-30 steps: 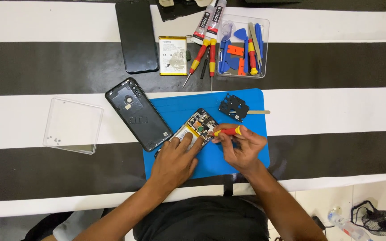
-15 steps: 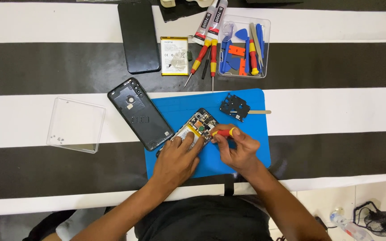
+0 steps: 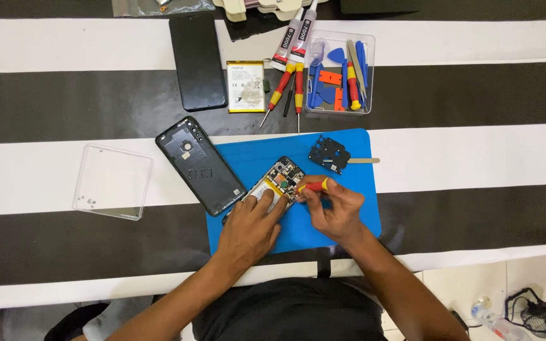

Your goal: Disassembling a mobile phone by removing internal screws and manipulating components on a repair mat.

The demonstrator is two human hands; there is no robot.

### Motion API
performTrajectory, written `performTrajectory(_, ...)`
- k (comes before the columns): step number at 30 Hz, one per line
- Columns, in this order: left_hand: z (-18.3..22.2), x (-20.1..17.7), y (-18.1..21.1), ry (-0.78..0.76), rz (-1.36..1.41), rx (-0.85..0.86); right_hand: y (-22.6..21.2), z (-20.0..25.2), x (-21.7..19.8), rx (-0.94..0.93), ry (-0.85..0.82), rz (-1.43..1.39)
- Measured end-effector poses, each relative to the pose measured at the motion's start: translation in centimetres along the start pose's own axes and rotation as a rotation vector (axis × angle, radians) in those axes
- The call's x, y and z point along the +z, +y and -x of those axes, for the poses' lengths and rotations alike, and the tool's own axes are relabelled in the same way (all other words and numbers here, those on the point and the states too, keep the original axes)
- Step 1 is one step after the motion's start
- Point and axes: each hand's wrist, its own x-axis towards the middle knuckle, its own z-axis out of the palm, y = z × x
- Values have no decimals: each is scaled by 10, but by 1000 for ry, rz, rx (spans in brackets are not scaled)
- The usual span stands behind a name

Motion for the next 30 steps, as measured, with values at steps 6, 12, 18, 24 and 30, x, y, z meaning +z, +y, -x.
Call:
performTrajectory(6, -2, -1, 2, 15, -52, 3, 8, 12, 5, -33, 28, -89)
performTrajectory(12, 0, -2, 1, 13, -14, 2, -8, 6, -5, 78, 7, -54)
performTrajectory(18, 1, -1, 2, 20, -45, 8, -16, -2, -5, 15, -3, -40)
performTrajectory(24, 0, -3, 0, -15, -3, 11, -19, 1, -4, 20, -17, -1)
performTrajectory(30, -2, -5, 3, -4, -19, 5, -9, 7, -3, 25, 3, -18)
